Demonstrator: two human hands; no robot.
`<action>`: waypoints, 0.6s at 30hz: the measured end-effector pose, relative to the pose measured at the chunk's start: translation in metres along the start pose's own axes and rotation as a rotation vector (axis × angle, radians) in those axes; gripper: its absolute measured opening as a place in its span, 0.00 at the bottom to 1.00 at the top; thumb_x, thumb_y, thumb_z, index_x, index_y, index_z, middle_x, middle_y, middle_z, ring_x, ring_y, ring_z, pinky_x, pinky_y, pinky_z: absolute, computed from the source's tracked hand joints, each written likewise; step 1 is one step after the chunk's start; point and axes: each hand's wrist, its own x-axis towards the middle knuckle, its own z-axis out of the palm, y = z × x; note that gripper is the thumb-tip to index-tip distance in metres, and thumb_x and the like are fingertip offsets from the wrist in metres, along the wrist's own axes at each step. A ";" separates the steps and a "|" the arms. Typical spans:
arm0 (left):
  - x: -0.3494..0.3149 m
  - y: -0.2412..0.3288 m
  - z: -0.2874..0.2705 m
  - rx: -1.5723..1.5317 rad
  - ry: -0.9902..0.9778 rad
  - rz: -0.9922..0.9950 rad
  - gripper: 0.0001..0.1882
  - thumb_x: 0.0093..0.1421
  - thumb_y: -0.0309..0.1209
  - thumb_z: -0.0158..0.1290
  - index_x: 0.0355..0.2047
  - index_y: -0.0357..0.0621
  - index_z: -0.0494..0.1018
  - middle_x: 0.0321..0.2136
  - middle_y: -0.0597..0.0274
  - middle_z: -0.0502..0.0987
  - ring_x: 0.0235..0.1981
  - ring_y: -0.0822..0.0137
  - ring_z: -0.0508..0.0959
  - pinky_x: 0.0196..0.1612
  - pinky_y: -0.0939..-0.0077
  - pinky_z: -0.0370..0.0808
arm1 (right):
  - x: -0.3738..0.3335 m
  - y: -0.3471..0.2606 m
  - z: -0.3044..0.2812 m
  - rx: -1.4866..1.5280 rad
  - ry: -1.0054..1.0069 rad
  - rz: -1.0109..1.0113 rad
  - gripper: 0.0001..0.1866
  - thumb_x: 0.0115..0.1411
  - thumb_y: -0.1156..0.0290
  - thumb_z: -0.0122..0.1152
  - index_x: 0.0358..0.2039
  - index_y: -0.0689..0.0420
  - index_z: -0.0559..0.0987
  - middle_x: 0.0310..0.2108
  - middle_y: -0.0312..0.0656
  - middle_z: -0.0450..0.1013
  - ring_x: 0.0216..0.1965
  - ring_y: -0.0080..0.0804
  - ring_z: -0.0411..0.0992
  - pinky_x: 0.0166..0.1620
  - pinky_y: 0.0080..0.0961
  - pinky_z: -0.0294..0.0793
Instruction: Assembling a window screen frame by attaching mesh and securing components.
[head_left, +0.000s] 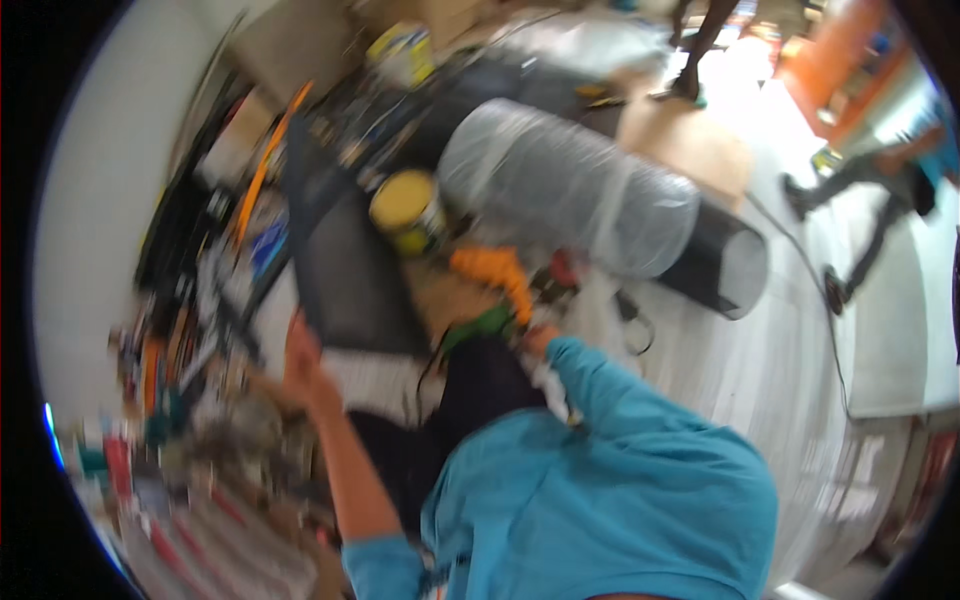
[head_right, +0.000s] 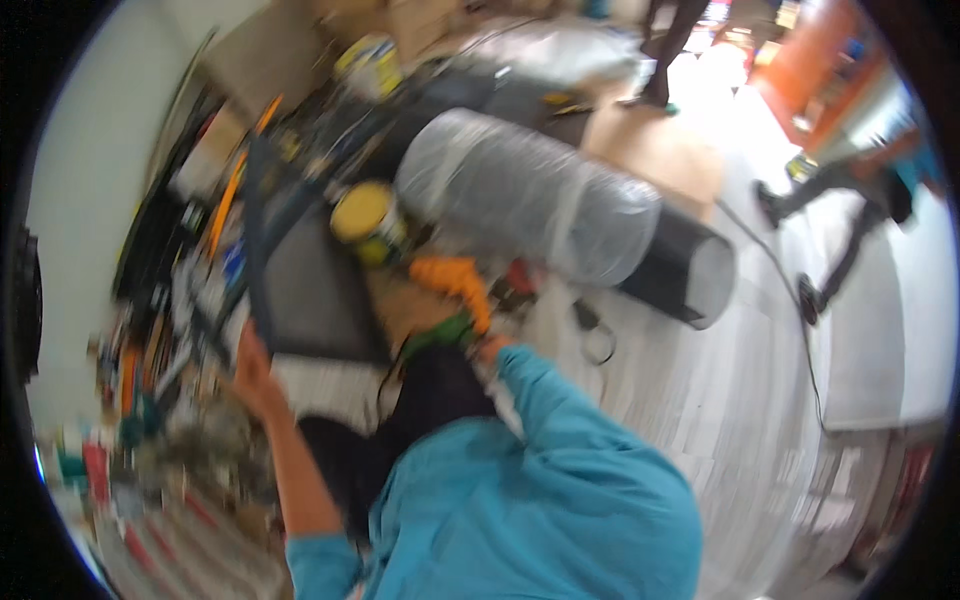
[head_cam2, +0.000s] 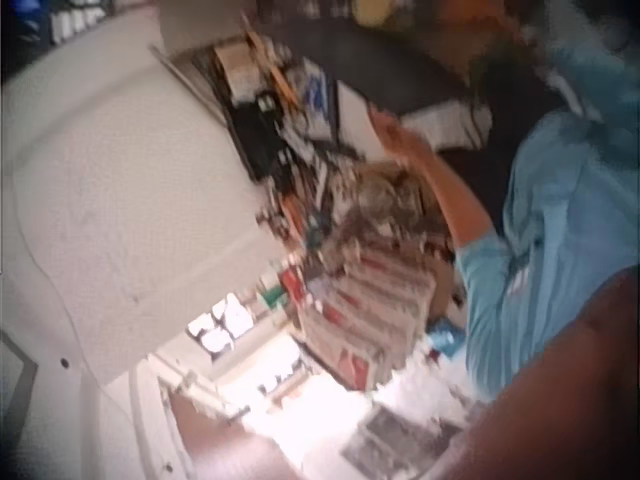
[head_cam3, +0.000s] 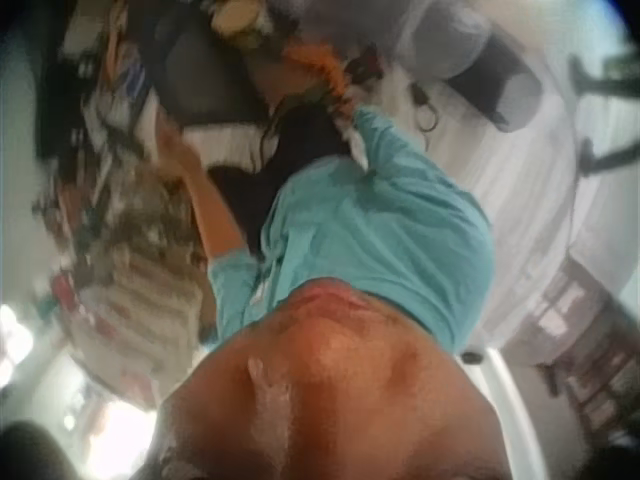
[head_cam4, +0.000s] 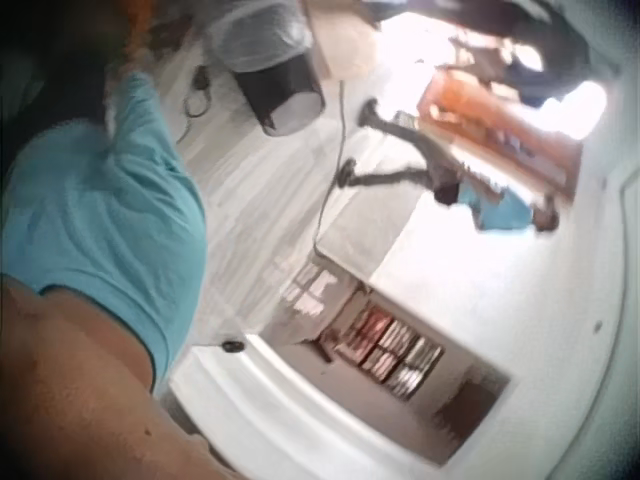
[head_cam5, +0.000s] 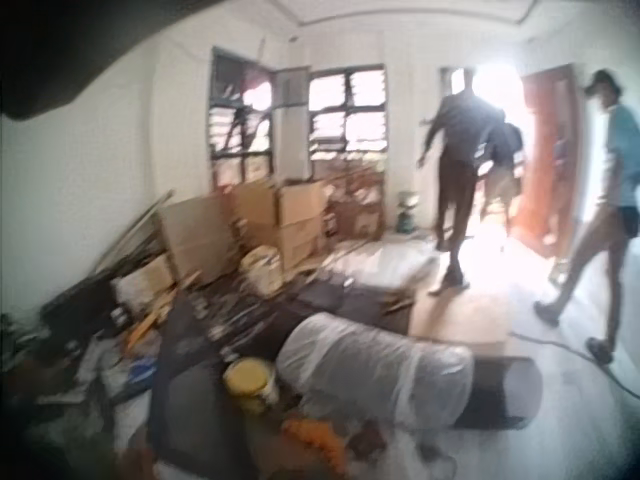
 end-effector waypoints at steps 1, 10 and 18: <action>0.007 -0.004 0.063 -0.187 -0.123 0.017 0.22 0.70 0.34 0.41 0.59 0.30 0.64 0.58 0.48 0.69 0.56 0.60 0.71 0.59 0.67 0.67 | 0.015 0.107 -0.040 0.066 0.167 0.029 0.24 0.59 0.50 0.54 0.48 0.51 0.80 0.50 0.45 0.75 0.49 0.43 0.74 0.55 0.39 0.71; 0.009 0.035 -0.009 0.757 -0.234 0.374 0.20 0.69 0.36 0.44 0.54 0.33 0.70 0.53 0.40 0.72 0.51 0.46 0.75 0.50 0.60 0.74 | 0.028 -0.061 -0.103 0.492 0.164 0.373 0.34 0.55 0.56 0.62 0.61 0.52 0.67 0.57 0.55 0.67 0.57 0.51 0.66 0.59 0.42 0.67; 0.049 0.042 -0.004 0.750 -0.418 0.857 0.16 0.60 0.29 0.59 0.43 0.27 0.74 0.43 0.39 0.78 0.40 0.52 0.81 0.39 0.65 0.78 | 0.109 -0.037 -0.069 0.304 0.109 0.375 0.60 0.47 0.60 0.71 0.70 0.47 0.39 0.64 0.64 0.52 0.59 0.57 0.63 0.57 0.45 0.69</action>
